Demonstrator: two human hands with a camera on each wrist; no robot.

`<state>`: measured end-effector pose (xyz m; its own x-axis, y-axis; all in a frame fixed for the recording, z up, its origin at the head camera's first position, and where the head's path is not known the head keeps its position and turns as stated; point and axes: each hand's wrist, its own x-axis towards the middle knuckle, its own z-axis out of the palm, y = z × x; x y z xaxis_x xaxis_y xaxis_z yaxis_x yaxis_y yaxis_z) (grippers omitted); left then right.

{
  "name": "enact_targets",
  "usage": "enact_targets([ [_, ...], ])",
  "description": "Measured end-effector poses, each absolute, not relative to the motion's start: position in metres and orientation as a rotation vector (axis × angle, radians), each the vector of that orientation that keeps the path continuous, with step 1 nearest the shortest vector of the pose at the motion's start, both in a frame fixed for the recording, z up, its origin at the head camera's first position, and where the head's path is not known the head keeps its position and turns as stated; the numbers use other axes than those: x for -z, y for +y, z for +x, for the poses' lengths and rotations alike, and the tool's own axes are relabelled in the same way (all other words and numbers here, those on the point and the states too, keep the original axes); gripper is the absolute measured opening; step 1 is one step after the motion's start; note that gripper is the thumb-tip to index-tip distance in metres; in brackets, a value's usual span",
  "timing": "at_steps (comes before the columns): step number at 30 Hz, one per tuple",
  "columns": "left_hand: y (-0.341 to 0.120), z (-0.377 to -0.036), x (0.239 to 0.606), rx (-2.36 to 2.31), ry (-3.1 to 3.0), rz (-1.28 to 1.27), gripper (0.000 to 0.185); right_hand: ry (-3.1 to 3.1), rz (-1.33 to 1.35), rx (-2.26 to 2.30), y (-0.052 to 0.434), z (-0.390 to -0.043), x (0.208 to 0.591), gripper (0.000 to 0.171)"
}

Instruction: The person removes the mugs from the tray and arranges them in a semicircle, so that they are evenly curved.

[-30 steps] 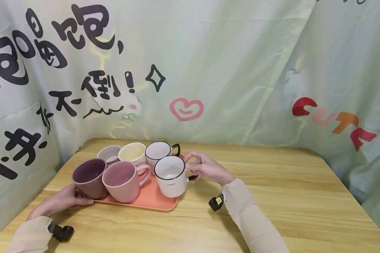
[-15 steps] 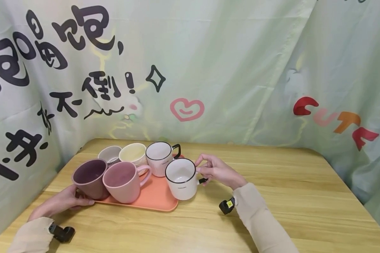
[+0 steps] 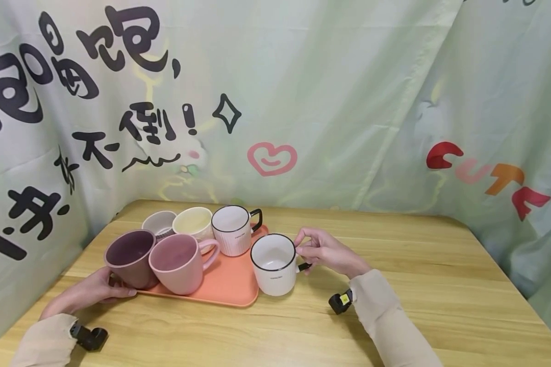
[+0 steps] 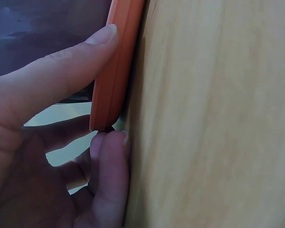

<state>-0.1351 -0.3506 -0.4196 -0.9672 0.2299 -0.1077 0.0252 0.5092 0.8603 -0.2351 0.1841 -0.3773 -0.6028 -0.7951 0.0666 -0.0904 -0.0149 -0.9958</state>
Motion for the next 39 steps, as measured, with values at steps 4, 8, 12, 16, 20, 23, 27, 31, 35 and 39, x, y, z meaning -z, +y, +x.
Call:
enact_targets([
  [4, -0.351, -0.135, 0.419, -1.434, 2.545, 0.216, 0.068, 1.696, -0.973, 1.648, 0.192, -0.235, 0.378, 0.010],
  [8, -0.351, -0.135, 0.418, -1.408, 2.563, 0.201, 0.068, 1.695, -1.004, 1.601, 0.199, -0.235, 0.379, 0.012],
  [12, -0.351, -0.134, 0.416, -1.395, 2.568, 0.187, 0.068, 1.687, -1.000, 1.571, 0.207, -0.236, 0.380, 0.010],
  [16, -0.351, -0.135, 0.415, -1.398, 2.555, 0.190, 0.063, 1.669, -0.994, 1.563, 0.213, -0.239, 0.380, 0.010],
  [20, -0.351, -0.135, 0.416, -1.397, 2.562, 0.200, 0.067, 1.639, -1.010, 1.569, 0.219, -0.243, 0.382, 0.011],
  [23, -0.351, -0.135, 0.416, -1.393, 2.569, 0.199, 0.070, 1.602, -1.033, 1.589, 0.224, -0.248, 0.384, 0.014],
  [27, -0.351, -0.134, 0.416, -1.389, 2.570, 0.182, 0.068, 1.517, -1.066, 1.603, 0.230, -0.253, 0.386, 0.022],
  [31, -0.351, -0.134, 0.418, -1.398, 2.562, 0.192, 0.064, 1.465, -1.082, 1.625, 0.238, -0.256, 0.388, 0.026],
  [35, -0.352, -0.135, 0.418, -1.411, 2.546, 0.202, 0.058, 1.505, -1.061, 1.647, 0.244, -0.256, 0.391, 0.028],
  [39, -0.352, -0.135, 0.419, -1.414, 2.541, 0.199, 0.056, 1.563, -1.028, 1.658, 0.246, -0.255, 0.392, 0.031],
])
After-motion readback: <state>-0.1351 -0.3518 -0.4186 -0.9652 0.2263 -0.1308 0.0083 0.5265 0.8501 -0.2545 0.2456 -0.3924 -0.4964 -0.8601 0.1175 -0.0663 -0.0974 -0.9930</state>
